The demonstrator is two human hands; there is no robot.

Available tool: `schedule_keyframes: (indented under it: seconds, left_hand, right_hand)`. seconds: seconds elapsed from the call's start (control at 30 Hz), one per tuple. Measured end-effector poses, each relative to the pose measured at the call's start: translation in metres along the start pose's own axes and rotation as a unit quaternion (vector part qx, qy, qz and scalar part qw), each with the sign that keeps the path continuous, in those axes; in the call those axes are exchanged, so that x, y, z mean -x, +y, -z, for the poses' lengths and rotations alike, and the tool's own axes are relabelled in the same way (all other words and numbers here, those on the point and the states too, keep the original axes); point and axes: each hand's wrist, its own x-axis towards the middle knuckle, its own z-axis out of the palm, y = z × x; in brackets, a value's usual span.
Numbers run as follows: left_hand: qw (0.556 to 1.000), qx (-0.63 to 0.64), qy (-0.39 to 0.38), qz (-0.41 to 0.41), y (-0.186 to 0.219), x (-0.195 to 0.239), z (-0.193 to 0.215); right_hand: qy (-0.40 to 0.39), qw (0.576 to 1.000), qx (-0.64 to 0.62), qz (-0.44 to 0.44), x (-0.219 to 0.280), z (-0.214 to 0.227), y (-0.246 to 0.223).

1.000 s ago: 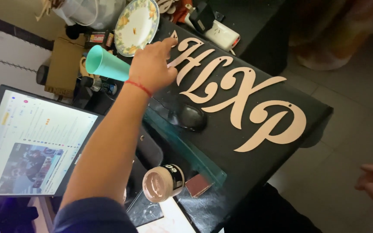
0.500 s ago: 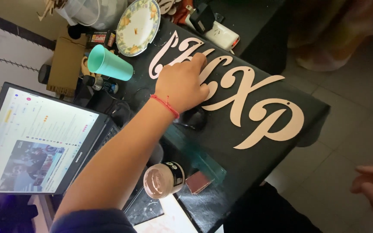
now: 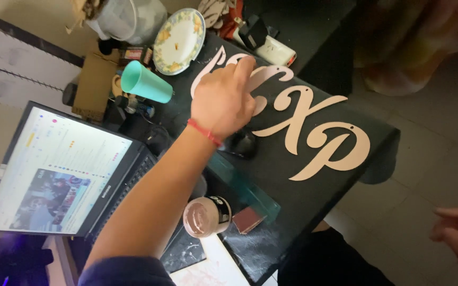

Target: Painting a wooden letter 'H' with a paintbrush at a design station.

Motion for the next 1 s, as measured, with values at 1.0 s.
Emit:
schedule_keyframes:
  seconds: [1.0]
  left_hand:
    - [0.937, 0.1, 0.321, -0.096, 0.088, 0.228, 0.197]
  right_hand:
    - [-0.195, 0.895, -0.147, 0.373, 0.155, -0.008, -0.283]
